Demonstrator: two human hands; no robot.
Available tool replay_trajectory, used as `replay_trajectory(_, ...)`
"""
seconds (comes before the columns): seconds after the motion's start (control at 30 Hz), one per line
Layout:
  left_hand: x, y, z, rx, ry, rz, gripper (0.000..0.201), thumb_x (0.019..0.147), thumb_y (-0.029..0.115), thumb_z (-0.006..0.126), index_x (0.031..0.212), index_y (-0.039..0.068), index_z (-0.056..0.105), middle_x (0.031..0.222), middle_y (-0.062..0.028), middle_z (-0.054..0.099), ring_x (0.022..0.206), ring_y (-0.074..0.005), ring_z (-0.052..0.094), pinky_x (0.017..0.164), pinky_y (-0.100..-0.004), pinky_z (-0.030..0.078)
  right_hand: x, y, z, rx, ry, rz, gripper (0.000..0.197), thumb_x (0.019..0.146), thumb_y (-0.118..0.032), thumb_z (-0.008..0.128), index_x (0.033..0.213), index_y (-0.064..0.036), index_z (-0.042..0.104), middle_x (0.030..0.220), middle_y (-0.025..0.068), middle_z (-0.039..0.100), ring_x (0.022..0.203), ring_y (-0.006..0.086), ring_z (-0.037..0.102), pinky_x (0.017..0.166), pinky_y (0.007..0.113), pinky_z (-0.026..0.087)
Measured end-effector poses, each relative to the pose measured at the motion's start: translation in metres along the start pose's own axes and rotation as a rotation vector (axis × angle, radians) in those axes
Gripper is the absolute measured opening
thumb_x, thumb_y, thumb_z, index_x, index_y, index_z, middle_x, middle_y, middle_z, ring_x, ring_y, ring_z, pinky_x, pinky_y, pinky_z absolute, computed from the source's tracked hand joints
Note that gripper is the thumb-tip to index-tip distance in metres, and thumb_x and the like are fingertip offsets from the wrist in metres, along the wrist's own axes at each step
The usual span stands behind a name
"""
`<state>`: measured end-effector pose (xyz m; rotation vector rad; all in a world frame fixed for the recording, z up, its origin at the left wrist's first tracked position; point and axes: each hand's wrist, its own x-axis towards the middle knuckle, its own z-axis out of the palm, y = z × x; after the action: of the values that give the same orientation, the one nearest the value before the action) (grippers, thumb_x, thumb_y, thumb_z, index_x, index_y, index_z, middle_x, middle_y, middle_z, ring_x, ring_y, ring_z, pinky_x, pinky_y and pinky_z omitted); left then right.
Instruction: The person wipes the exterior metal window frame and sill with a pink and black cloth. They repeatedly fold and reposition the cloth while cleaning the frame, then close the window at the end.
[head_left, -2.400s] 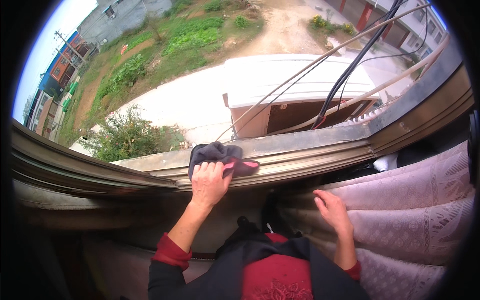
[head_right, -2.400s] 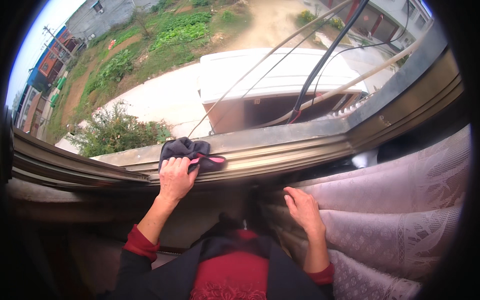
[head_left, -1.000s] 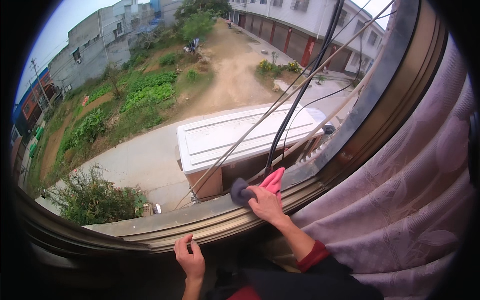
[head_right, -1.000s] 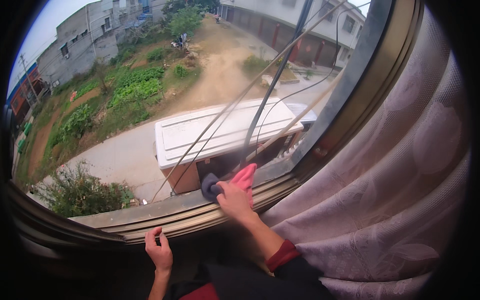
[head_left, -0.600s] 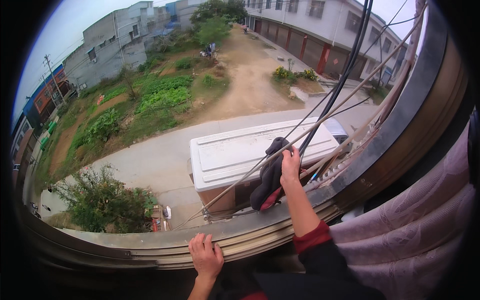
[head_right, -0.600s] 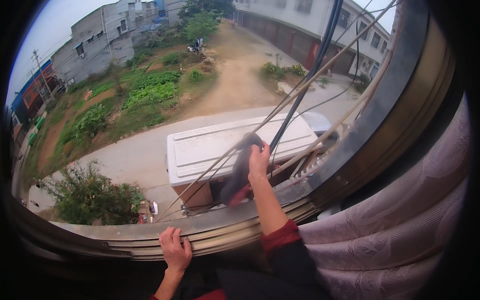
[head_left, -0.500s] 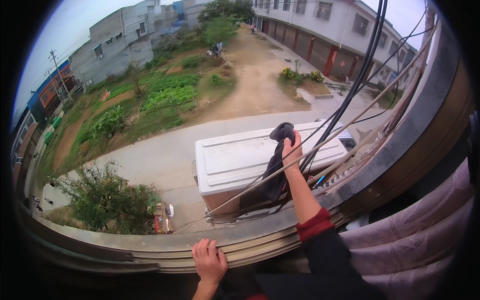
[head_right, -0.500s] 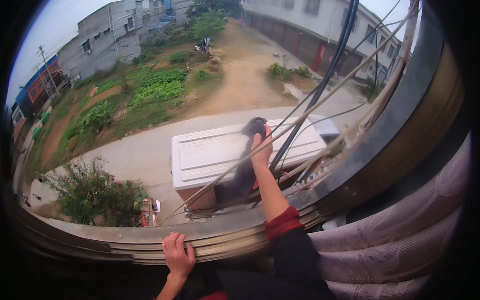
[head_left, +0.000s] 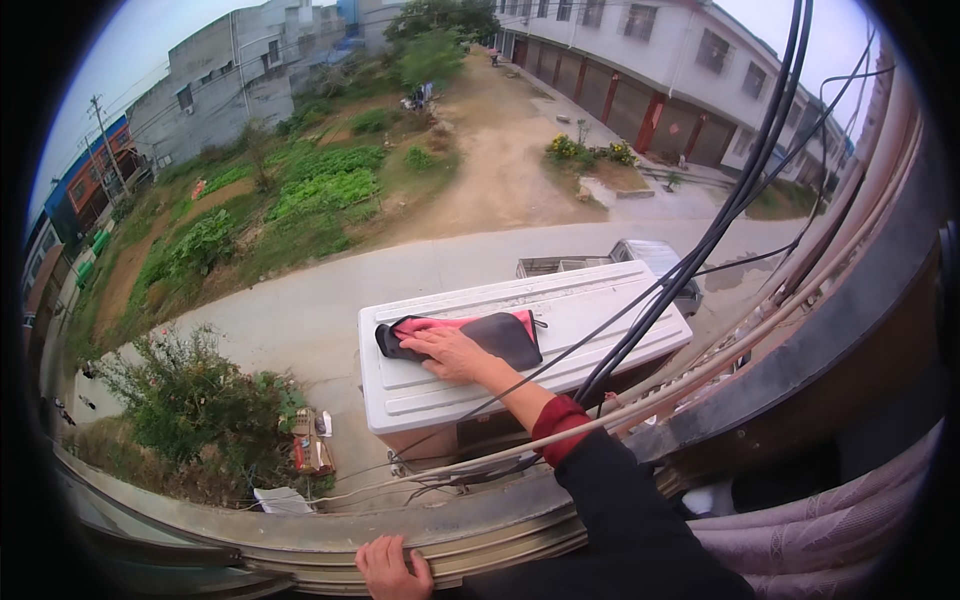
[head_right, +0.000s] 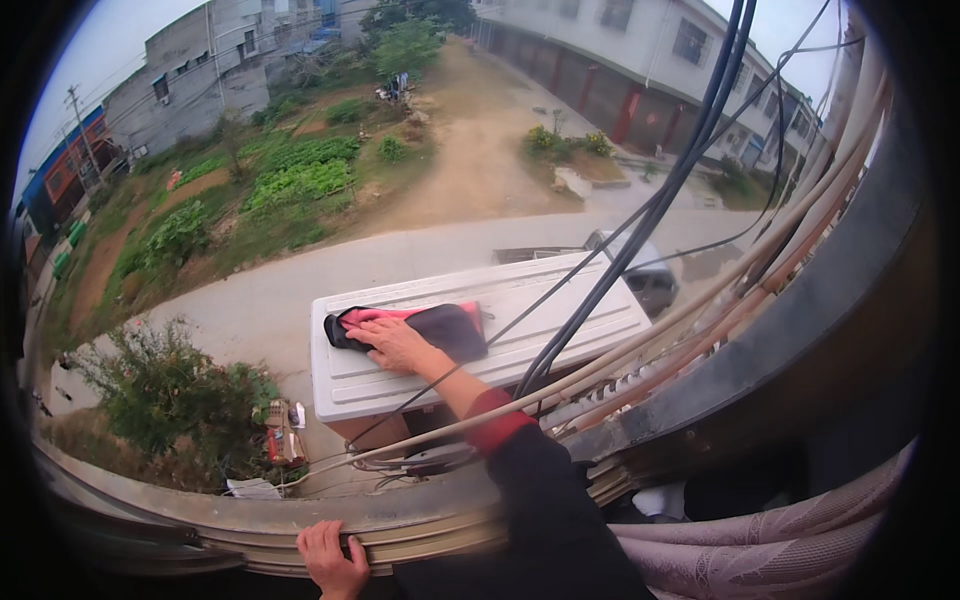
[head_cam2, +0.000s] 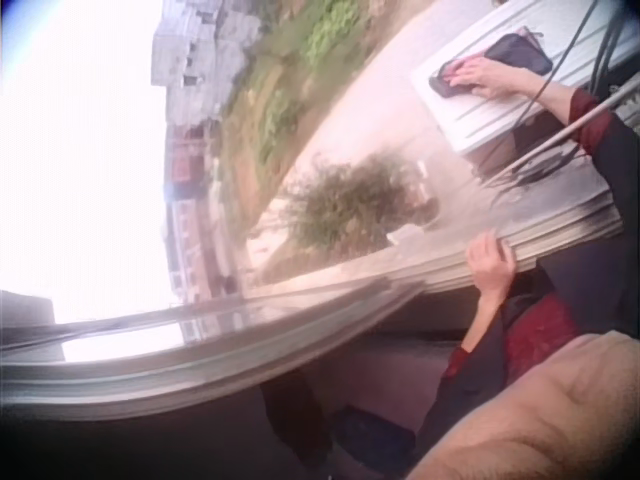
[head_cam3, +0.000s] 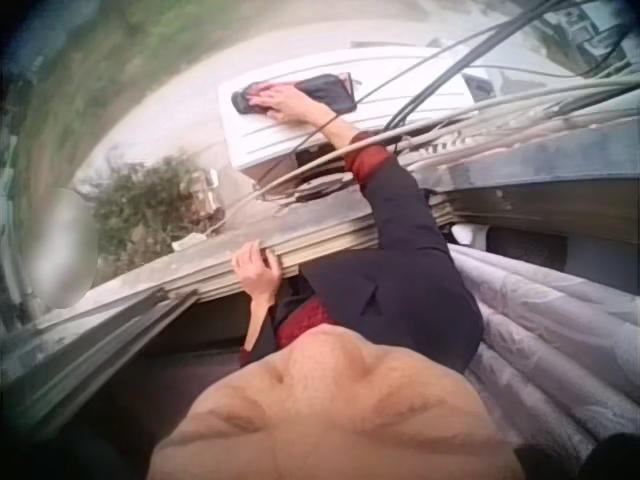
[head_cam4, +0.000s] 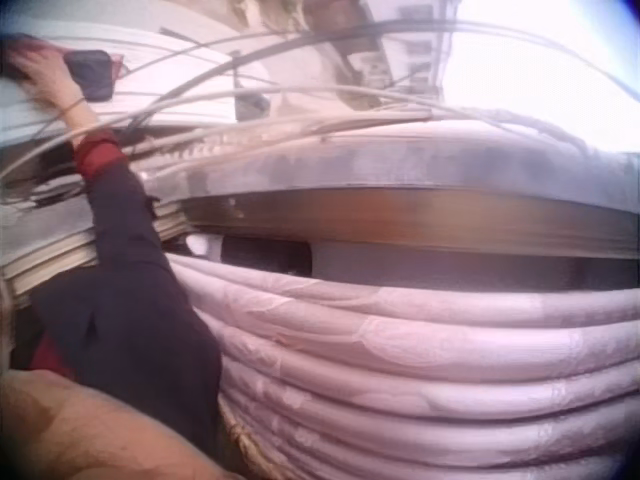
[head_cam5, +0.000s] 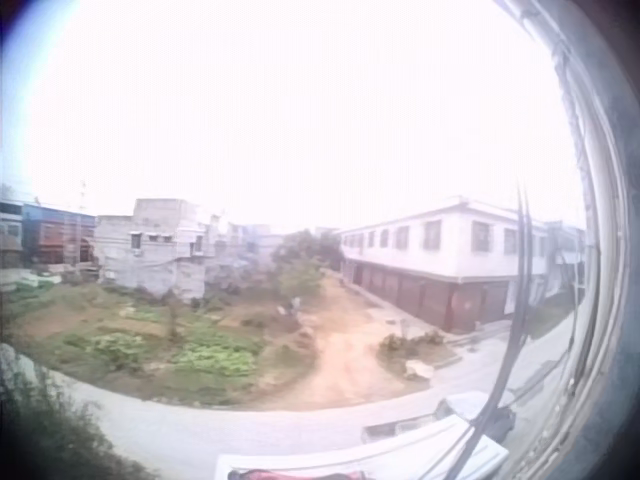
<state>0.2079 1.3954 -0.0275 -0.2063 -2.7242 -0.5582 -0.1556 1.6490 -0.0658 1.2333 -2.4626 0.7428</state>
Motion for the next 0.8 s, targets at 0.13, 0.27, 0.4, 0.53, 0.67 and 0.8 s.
replay_trajectory(0.13, 0.002, 0.000, -0.006, 0.015, -0.027, 0.009, 0.034, 0.085, 0.020, 0.070, 0.114, 0.003, 0.066, 0.114, -0.0176, 0.065, 0.107, -0.0386, 0.060, 0.103, -0.0540, 0.042, -0.031, 0.043, -0.042, -0.275, -0.079, 0.617, 0.039, 0.088, -0.011, 0.060, 0.126, -0.0215, 0.060, 0.135, 0.0005, 0.059, 0.128, 0.0196, 0.055, 0.106, 0.051, 0.037)
replay_trajectory(0.27, 0.003, 0.000, -0.009, 0.020, -0.039, 0.010, 0.033, 0.083, 0.018, 0.070, 0.112, 0.003, 0.066, 0.110, -0.0179, 0.065, 0.105, -0.0391, 0.060, 0.100, -0.0537, 0.044, -0.105, 0.113, -0.105, -0.630, 0.048, 1.238, 0.033, 0.089, -0.018, 0.063, 0.122, -0.0195, 0.064, 0.133, 0.0020, 0.060, 0.129, 0.0222, 0.055, 0.098, 0.056, 0.044)
replay_trajectory(0.4, 0.002, 0.000, -0.004, 0.009, 0.068, 0.062, 0.033, 0.081, 0.013, 0.070, 0.111, 0.000, 0.066, 0.107, -0.0195, 0.065, 0.102, -0.0398, 0.062, 0.097, -0.0529, 0.047, -0.154, 0.160, -0.140, -0.706, 0.267, 1.727, 0.038, 0.094, -0.022, 0.060, 0.131, -0.0129, 0.056, 0.137, 0.0088, 0.054, 0.125, 0.0314, 0.055, 0.102, 0.055, 0.039)
replay_trajectory(0.53, -0.001, -0.001, 0.001, -0.045, 0.053, 0.086, 0.033, 0.080, 0.010, 0.071, 0.110, -0.002, 0.066, 0.107, -0.0207, 0.065, 0.102, -0.0396, 0.062, 0.098, -0.0528, 0.049, -0.092, 0.159, -0.092, -0.669, 0.337, 1.496, 0.028, 0.089, -0.019, 0.060, 0.115, -0.0112, 0.068, 0.120, 0.0111, 0.064, 0.120, 0.0336, 0.055, 0.104, 0.048, 0.040)
replay_trajectory(0.67, -0.002, 0.000, 0.000, -0.035, 0.041, 0.084, 0.033, 0.080, 0.010, 0.071, 0.110, -0.002, 0.066, 0.108, -0.0208, 0.064, 0.104, -0.0406, 0.062, 0.099, -0.0537, 0.048, 0.034, 0.074, 0.022, -0.399, 0.212, 0.808, 0.029, 0.086, -0.011, 0.063, 0.114, -0.0151, 0.068, 0.114, 0.0059, 0.065, 0.115, 0.0307, 0.057, 0.093, 0.048, 0.046)
replay_trajectory(0.8, -0.003, 0.001, -0.001, -0.002, 0.013, -0.011, 0.034, 0.083, 0.016, 0.071, 0.113, 0.000, 0.065, 0.111, -0.0207, 0.064, 0.108, -0.0414, 0.060, 0.104, -0.0553, 0.045, 0.098, -0.022, 0.098, 0.005, -0.057, 0.114, 0.034, 0.082, -0.008, 0.063, 0.115, -0.0192, 0.068, 0.111, 0.0024, 0.065, 0.112, 0.0253, 0.058, 0.099, 0.043, 0.042)
